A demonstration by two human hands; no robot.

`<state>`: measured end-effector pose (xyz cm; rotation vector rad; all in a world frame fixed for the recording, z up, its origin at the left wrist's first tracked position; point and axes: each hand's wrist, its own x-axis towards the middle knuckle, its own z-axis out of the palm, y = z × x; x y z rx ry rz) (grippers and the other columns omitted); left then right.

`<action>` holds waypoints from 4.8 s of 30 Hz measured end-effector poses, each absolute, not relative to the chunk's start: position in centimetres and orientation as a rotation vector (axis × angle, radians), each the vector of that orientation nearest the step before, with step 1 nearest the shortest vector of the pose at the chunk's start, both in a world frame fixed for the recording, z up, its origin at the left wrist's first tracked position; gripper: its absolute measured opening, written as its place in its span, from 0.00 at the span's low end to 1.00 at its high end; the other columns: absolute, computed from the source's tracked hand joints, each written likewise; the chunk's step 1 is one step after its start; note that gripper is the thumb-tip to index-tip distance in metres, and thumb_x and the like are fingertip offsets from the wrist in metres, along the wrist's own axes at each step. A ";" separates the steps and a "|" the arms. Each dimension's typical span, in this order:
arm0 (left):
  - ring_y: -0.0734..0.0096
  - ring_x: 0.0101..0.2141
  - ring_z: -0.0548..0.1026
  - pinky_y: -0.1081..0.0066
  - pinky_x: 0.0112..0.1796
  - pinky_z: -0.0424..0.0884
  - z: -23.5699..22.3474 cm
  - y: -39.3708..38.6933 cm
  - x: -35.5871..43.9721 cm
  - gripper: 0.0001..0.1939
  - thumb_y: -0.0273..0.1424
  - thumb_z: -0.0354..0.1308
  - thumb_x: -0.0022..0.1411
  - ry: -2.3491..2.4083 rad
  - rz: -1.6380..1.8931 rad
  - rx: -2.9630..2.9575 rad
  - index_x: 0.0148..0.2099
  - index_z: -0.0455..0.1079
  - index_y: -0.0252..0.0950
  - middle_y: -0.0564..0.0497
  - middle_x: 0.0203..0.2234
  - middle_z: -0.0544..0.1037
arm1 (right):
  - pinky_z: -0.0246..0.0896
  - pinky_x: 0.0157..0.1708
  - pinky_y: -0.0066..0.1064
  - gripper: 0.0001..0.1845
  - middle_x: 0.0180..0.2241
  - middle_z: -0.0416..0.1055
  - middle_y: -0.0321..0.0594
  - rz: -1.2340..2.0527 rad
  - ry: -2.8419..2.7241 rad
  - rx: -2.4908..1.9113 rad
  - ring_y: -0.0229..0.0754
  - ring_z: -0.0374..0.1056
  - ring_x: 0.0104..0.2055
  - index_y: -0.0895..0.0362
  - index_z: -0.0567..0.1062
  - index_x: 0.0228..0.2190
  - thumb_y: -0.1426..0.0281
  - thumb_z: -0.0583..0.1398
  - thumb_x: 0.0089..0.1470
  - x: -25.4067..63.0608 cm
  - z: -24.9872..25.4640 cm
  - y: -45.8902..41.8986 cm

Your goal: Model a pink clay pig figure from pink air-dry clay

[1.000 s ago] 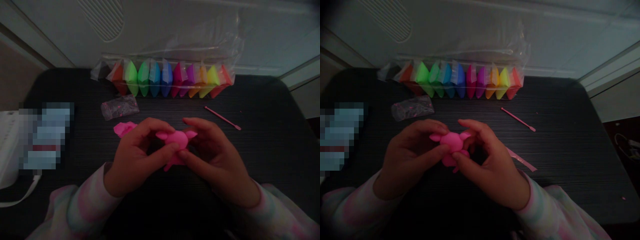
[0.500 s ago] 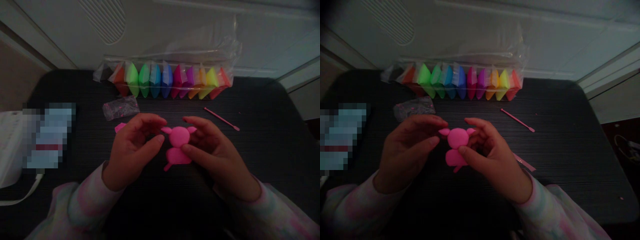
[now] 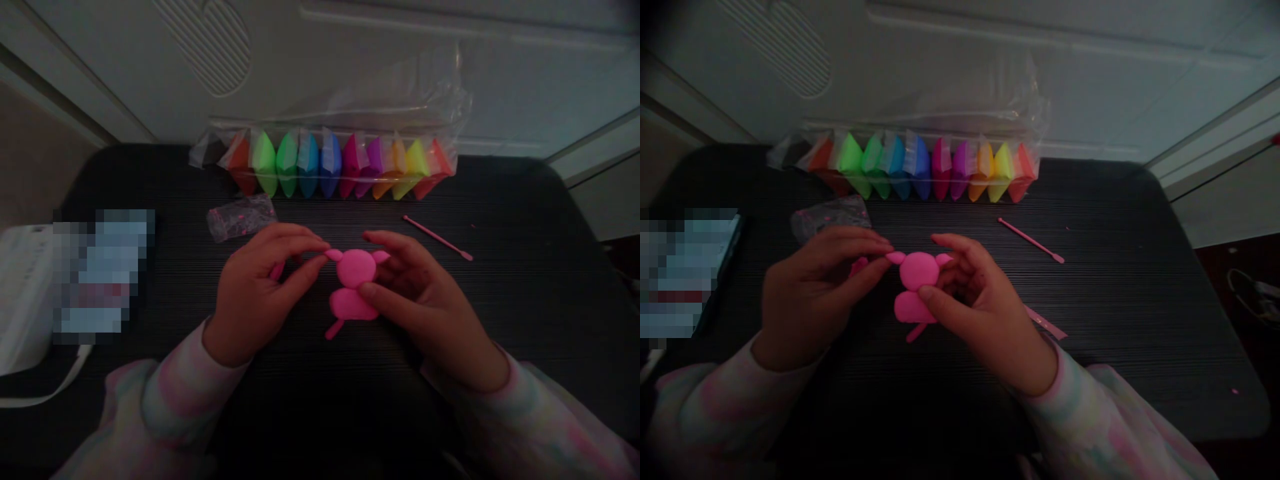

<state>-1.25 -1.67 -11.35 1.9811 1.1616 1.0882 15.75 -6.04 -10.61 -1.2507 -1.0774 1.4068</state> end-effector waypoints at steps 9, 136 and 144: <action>0.74 0.32 0.71 0.73 0.36 0.65 -11.6 -1.9 -1.1 0.08 0.24 0.59 0.51 1.194 1.126 2.005 0.34 0.73 0.41 0.56 0.31 0.75 | 0.67 0.29 0.23 0.23 0.33 0.70 0.32 1.382 -1.111 -1.261 0.32 0.68 0.31 0.50 0.64 0.43 0.77 0.61 0.44 15.7 -10.5 -6.1; 0.75 0.23 0.70 0.76 0.24 0.65 -11.5 -12.1 -2.5 0.11 0.33 0.49 0.58 1.160 0.574 1.609 0.32 0.71 0.35 0.54 0.22 0.74 | 0.45 0.14 0.20 0.17 0.17 0.64 0.30 1.879 -0.974 -1.544 0.27 0.56 0.14 0.58 0.62 0.27 0.56 0.53 0.52 15.5 -11.1 -19.1; 0.75 0.27 0.72 0.76 0.30 0.65 -11.6 -10.8 -1.2 0.05 0.31 0.52 0.56 1.178 0.703 1.404 0.34 0.67 0.36 0.55 0.25 0.76 | 0.62 0.36 0.31 0.09 0.33 0.72 0.40 0.772 -1.836 -1.737 0.38 0.67 0.35 0.56 0.70 0.37 0.69 0.54 0.54 15.7 -10.9 -18.7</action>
